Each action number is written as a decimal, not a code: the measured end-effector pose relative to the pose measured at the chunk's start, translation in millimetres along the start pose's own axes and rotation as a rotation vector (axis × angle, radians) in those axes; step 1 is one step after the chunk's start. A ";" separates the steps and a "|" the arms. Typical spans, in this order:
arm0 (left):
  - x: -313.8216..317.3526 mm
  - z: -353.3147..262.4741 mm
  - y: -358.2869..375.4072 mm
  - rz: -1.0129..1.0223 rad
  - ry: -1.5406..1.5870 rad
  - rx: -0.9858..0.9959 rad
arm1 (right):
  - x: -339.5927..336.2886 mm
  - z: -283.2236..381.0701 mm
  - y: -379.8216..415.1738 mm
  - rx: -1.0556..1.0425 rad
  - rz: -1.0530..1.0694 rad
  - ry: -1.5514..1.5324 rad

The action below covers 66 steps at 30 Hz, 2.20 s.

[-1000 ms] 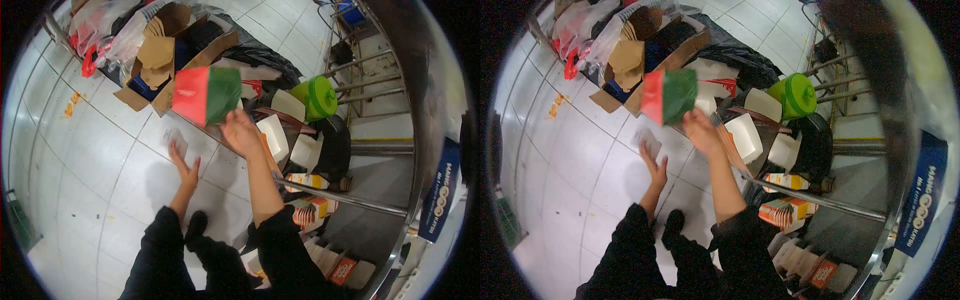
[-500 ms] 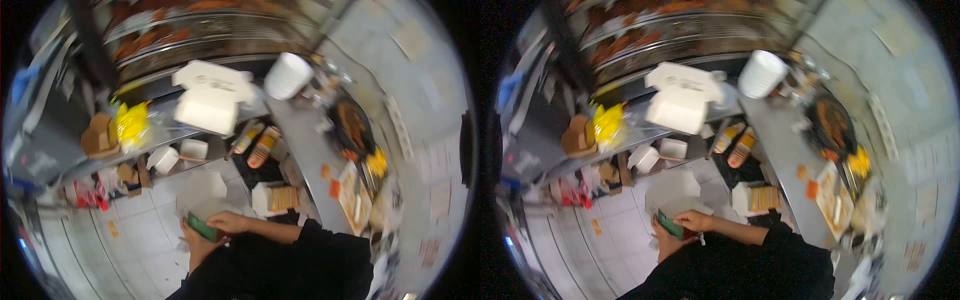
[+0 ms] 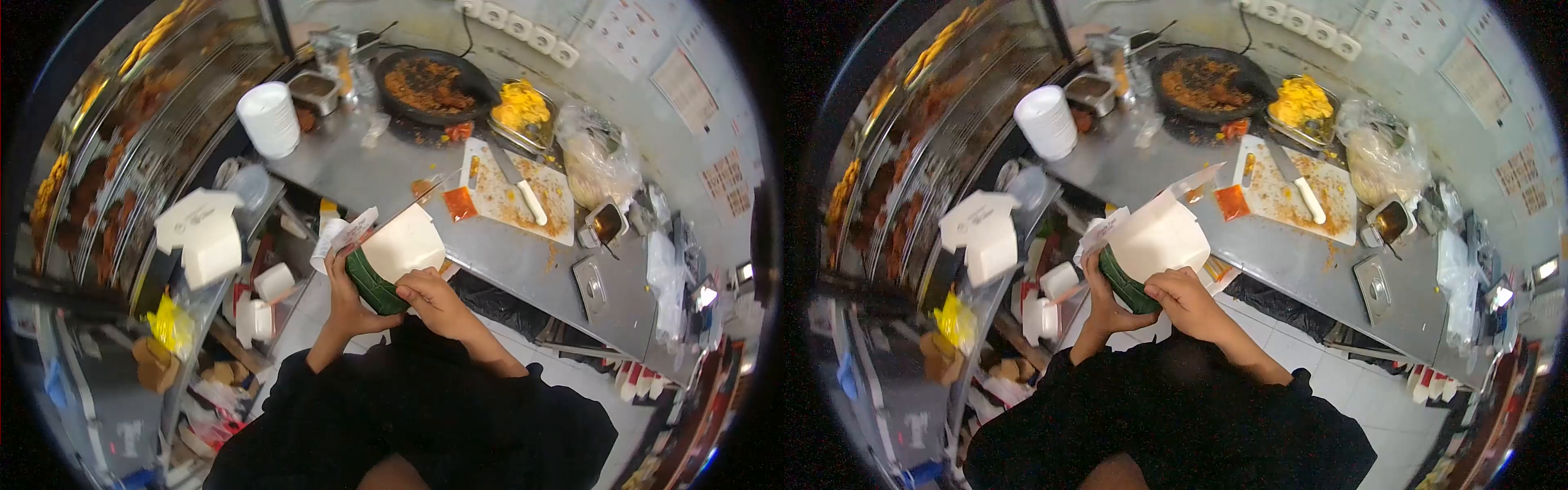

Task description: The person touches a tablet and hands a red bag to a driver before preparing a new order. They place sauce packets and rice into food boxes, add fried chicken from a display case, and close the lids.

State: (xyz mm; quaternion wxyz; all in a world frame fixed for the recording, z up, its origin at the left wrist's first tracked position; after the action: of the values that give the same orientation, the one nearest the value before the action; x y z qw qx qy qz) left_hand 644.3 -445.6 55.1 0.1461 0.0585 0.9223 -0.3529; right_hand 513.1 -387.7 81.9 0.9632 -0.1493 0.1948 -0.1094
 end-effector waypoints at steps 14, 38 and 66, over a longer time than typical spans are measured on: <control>56.3 190.3 -78.0 -0.149 -0.154 -0.005 | -159.7 -38.6 -157.6 -0.146 -0.438 0.627; -49.7 173.8 -129.1 -0.213 0.036 -0.641 | -30.1 -228.5 -139.7 0.198 -0.320 0.917; -54.1 87.3 -158.4 -0.157 0.554 -0.598 | 28.2 -110.4 -290.0 -0.012 0.099 0.161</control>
State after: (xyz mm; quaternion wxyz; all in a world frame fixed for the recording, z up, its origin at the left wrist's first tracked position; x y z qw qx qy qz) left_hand 682.3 -622.0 110.6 -0.1245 0.0357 0.9903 -0.0505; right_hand 449.2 -692.4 70.9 0.9477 -0.1360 0.2794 -0.0724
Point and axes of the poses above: each hand's wrist, its own y-axis away from the middle knuckle, its own x-axis out of the palm, z = x × y, the point moved 7 cm from there along -y, towards the middle knuckle, and after that the axes turned 14 degrees about -z, right-handed, at the moved point
